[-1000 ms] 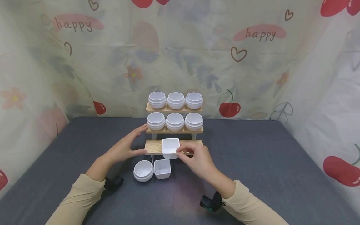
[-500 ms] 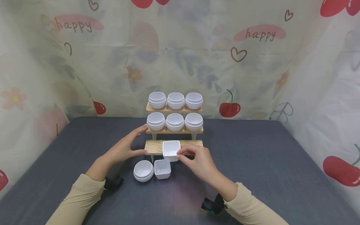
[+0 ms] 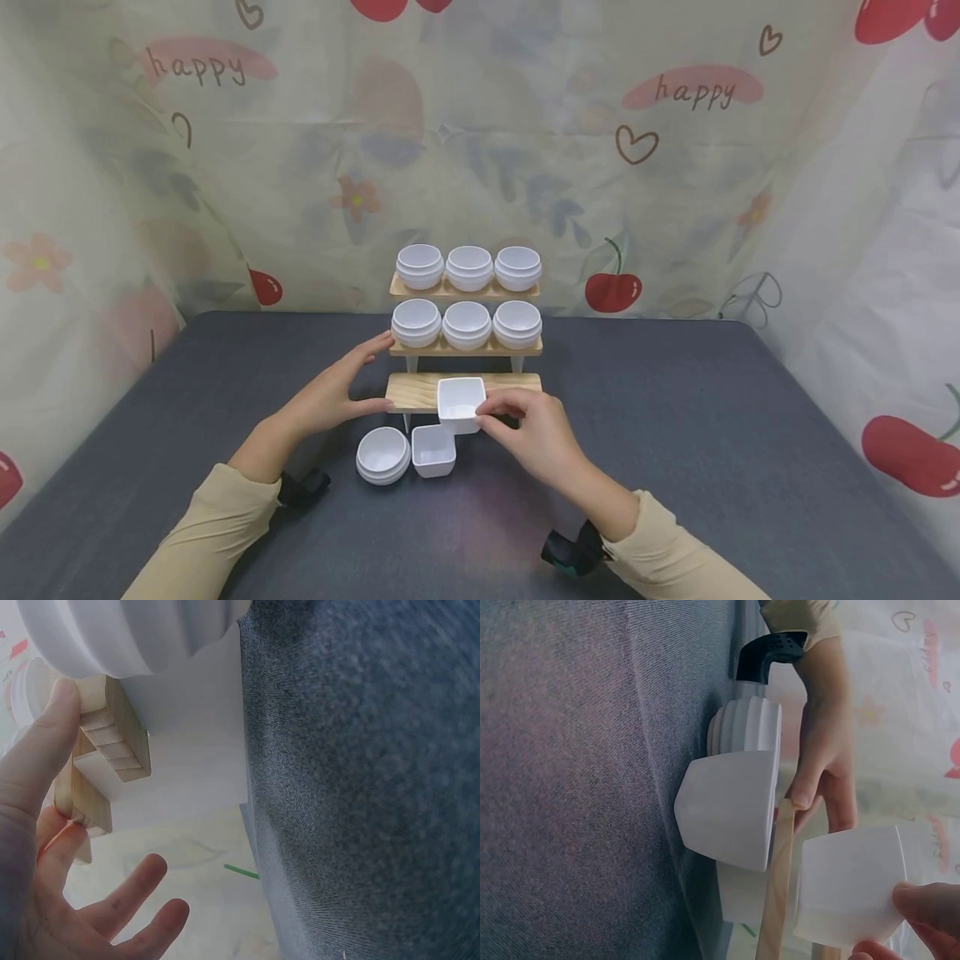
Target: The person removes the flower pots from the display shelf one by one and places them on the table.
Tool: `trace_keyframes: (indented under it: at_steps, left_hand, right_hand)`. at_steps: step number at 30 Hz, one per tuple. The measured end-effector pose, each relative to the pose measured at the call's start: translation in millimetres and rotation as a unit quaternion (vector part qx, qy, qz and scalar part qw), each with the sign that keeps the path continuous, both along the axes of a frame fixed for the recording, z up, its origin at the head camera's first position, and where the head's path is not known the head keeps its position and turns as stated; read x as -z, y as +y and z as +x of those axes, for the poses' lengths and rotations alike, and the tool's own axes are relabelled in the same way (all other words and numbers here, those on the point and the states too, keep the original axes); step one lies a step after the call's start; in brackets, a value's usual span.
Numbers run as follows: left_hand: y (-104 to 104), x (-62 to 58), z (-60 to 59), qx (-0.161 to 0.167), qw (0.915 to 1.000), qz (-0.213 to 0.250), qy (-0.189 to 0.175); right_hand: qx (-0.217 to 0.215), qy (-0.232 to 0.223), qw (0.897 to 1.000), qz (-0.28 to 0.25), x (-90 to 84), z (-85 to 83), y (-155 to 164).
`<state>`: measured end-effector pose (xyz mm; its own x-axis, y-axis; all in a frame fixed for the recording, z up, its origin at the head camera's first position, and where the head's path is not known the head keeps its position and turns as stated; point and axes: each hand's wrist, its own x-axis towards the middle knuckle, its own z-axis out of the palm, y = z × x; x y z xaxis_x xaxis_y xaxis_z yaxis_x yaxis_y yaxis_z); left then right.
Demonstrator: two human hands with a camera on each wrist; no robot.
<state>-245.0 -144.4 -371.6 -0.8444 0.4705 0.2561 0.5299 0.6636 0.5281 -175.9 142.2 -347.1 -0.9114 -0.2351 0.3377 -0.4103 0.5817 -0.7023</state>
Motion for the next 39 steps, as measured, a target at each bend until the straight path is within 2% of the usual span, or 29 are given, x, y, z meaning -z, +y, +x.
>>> trace_keyframes:
  at_steps: [16,39]
  left_hand:
    - [-0.5,0.4,-0.2,0.003,1.0,0.002,0.004]
    - [-0.3,0.9,-0.9,0.003,1.0,0.003,0.001]
  right_hand:
    - [0.005,-0.019,1.0,-0.001,0.6,4.5,7.3]
    - [0.011,-0.017,1.0,-0.006,6.0,10.2,14.1]
